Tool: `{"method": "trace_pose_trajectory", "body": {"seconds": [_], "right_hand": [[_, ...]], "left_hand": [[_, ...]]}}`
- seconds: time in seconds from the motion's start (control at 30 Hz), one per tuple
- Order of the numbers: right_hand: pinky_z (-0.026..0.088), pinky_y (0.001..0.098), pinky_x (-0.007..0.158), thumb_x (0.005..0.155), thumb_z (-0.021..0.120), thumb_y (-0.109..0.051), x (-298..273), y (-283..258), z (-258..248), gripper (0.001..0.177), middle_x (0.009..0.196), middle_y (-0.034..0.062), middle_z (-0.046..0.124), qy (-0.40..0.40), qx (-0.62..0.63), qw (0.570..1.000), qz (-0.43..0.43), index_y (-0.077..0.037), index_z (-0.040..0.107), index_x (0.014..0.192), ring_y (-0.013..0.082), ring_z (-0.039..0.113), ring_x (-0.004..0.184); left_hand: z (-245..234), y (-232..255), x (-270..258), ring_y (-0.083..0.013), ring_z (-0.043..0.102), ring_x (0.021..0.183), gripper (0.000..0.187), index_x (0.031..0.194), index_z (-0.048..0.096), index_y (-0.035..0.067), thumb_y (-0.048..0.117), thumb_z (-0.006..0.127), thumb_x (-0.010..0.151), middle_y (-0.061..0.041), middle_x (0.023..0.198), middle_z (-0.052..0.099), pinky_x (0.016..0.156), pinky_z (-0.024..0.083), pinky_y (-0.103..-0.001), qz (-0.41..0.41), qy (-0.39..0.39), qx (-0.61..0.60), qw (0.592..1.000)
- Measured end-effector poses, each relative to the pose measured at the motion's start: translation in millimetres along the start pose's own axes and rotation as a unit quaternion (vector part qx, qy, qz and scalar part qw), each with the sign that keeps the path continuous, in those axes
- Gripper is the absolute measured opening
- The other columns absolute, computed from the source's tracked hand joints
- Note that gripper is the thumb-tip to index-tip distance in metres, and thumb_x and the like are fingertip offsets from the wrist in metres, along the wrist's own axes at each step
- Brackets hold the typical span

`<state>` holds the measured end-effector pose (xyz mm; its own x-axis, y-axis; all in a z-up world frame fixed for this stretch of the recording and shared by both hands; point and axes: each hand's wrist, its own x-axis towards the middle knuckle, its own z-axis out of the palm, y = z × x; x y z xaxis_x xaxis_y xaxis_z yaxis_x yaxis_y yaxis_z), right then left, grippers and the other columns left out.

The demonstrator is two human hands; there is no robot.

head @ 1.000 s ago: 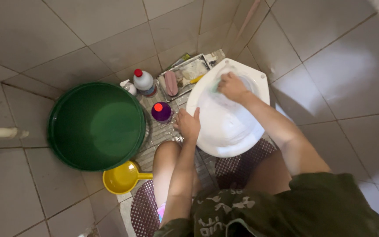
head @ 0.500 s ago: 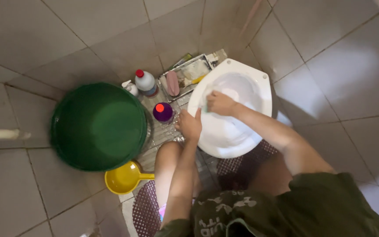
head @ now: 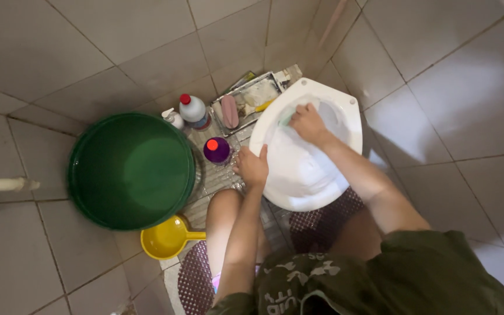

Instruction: The person scrubs the inside of a white toilet bowl using a sponge and then rinses it with water from a yellow scoop. The person sits on the floor during the task.

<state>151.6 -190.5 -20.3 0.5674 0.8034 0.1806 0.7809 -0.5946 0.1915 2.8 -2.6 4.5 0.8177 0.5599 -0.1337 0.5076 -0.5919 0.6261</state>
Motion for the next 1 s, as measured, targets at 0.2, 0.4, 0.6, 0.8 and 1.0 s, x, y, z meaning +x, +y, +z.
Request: {"method": "trace_pose_trajectory", "body": {"seconds": [0.2,0.4,0.6,0.8,1.0], "right_hand": [[0.044,0.0382,0.089,0.085,0.066,-0.022,-3.4,-0.5,22.5,0.011,0.092,0.0030,0.068,-0.007,0.060,0.997,0.042,-0.021,0.074,0.079,0.0228,0.056,0.098],[0.043,0.0418,0.093,0.080,0.063,-0.017,-7.1,10.0,21.1,0.013,0.084,-0.0004,0.070,0.016,0.014,0.997,-0.076,-0.018,0.076,0.077,0.0239,0.059,0.103],[0.044,0.0437,0.090,0.083,0.060,-0.009,-18.8,3.6,26.0,0.023,0.090,0.0007,0.072,0.007,0.046,0.984,0.172,-0.019,0.080,0.090,0.0257,0.058,0.098],[0.045,0.0451,0.082,0.078,0.059,-0.009,-25.9,1.9,40.5,0.025,0.089,0.0032,0.072,0.012,0.051,0.979,0.195,-0.017,0.080,0.090,0.0269,0.060,0.094],[0.045,0.0453,0.085,0.083,0.062,-0.010,-17.2,1.7,16.9,0.017,0.089,0.0040,0.070,0.078,0.089,0.981,0.156,-0.014,0.077,0.089,0.0266,0.059,0.093]], "left_hand": [[6.0,-3.0,2.4,-0.0409,0.054,0.122,0.064,0.119,0.057,0.001,0.056,0.068,0.090,-0.022,0.122,0.064,0.104,0.032,-0.063,-0.002,0.000,0.005,1.000],[10.5,-4.5,6.2,-0.0414,0.054,0.120,0.064,0.119,0.056,0.000,0.056,0.068,0.089,-0.022,0.119,0.064,0.100,0.034,-0.064,0.002,0.014,0.013,1.000],[15.1,-5.7,5.9,-0.0418,0.054,0.121,0.063,0.116,0.057,0.000,0.055,0.069,0.089,-0.021,0.119,0.065,0.101,0.034,-0.063,0.017,0.024,0.014,0.999],[23.1,-12.0,7.2,-0.0420,0.053,0.120,0.065,0.116,0.057,-0.001,0.057,0.069,0.088,-0.022,0.118,0.065,0.099,0.034,-0.063,0.021,0.027,0.019,0.999],[26.9,-16.0,5.9,-0.0432,0.053,0.120,0.067,0.117,0.056,-0.001,0.059,0.067,0.090,-0.023,0.119,0.064,0.097,0.034,-0.065,0.041,0.043,0.018,0.998]]}}
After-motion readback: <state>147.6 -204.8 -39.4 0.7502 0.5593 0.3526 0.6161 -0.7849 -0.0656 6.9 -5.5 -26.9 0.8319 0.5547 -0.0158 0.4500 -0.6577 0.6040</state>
